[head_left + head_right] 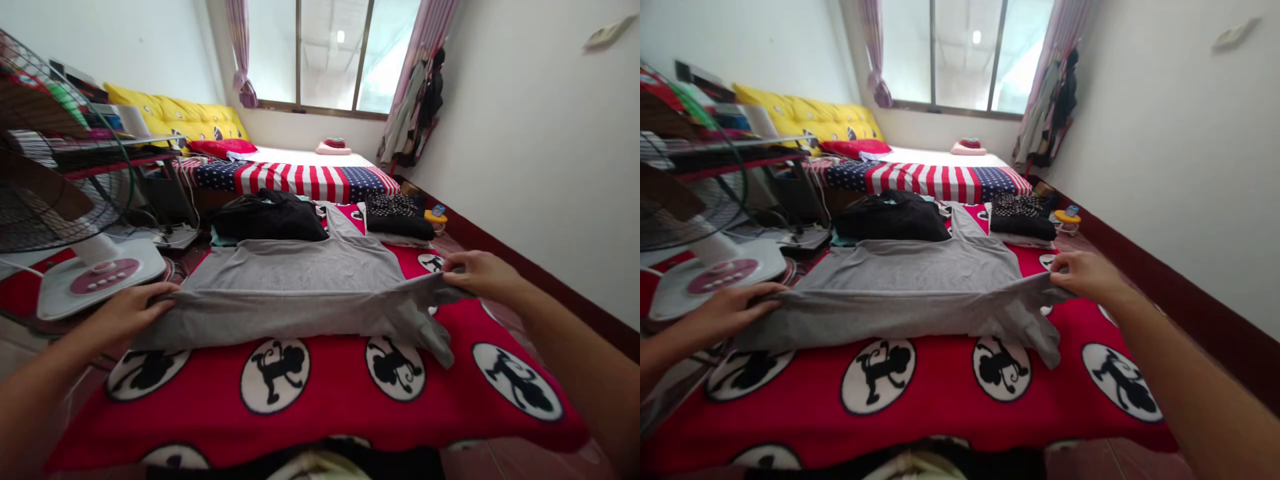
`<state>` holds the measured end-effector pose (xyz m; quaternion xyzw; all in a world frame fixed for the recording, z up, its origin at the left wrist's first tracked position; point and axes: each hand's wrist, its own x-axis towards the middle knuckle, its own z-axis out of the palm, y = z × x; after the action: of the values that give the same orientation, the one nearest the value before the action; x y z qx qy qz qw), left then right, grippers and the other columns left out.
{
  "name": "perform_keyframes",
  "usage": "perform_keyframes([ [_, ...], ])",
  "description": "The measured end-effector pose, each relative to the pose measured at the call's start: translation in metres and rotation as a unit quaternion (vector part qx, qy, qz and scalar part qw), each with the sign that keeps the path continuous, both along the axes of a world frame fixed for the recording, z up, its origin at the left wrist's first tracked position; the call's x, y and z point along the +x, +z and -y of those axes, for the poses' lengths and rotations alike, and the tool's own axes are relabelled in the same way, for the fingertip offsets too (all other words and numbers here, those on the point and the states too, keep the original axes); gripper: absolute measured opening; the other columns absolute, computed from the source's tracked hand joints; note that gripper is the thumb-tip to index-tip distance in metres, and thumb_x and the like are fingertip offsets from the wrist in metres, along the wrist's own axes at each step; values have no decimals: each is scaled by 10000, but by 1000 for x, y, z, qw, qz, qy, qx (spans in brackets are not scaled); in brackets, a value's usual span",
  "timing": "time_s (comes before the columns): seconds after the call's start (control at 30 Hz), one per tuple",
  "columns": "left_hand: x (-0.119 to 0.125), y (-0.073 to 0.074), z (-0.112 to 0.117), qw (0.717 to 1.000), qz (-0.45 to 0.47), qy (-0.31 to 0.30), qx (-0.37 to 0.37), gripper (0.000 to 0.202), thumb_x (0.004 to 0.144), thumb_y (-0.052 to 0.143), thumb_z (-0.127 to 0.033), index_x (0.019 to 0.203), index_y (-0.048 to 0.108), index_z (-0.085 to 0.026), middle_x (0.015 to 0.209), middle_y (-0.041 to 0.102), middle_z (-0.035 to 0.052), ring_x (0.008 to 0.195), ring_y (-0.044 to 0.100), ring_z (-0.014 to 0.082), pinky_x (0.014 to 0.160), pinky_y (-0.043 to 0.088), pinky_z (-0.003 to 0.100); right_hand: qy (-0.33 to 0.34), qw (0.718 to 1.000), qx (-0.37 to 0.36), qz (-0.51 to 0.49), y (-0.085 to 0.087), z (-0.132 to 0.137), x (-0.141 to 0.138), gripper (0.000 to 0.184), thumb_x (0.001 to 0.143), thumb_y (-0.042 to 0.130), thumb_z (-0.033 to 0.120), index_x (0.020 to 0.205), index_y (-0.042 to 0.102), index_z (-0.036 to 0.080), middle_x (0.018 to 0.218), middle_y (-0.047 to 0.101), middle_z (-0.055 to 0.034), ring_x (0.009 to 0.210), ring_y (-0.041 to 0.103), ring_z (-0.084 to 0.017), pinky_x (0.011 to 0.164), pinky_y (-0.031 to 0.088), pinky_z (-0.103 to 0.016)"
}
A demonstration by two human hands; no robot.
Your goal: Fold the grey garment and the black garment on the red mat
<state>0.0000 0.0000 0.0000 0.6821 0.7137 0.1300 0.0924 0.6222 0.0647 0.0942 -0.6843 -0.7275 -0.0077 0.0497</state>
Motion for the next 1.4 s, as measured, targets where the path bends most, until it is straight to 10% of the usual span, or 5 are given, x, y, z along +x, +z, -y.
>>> perform_keyframes([
  [0.43,65,-26,-40,976,-152,-3,155,338,875,411,-227,1127,625,-157,1158,623,101,1060,557,262,918,437,408,20,971,203,-125,-83,-73,-39,351,750,567,310,1053,655,157,1150,651,-132,1083,580,-265,895,434,-355],
  [0.57,109,-36,-33,969,-62,-119,207,272,874,462,-268,1048,659,-195,1139,628,84,1082,554,250,971,418,412,16,938,268,-218,-95,-65,-28,458,747,572,315,1146,591,91,1300,548,-202,1200,507,-271,969,406,-377],
  [0.9,229,-54,2,924,96,-343,142,297,891,544,-306,1174,628,-274,1258,601,63,1156,546,234,1019,430,395,-15,963,-61,-261,-113,41,24,528,801,484,635,694,675,155,657,652,-32,647,588,-174,616,425,-268],
  [1.2,258,-71,-13,928,70,-348,114,445,875,569,-361,1306,549,-254,1419,488,100,1288,456,280,1090,363,476,-40,899,39,-434,-125,67,10,402,820,511,537,868,648,162,811,698,-52,770,639,-200,693,487,-298],
  [1.4,257,-60,-15,933,97,-332,100,357,907,509,-431,1189,649,-263,1330,579,75,1207,531,257,1039,423,431,-146,985,6,-91,-126,57,5,171,778,560,332,838,655,203,759,678,-61,774,644,-239,643,420,-301],
])
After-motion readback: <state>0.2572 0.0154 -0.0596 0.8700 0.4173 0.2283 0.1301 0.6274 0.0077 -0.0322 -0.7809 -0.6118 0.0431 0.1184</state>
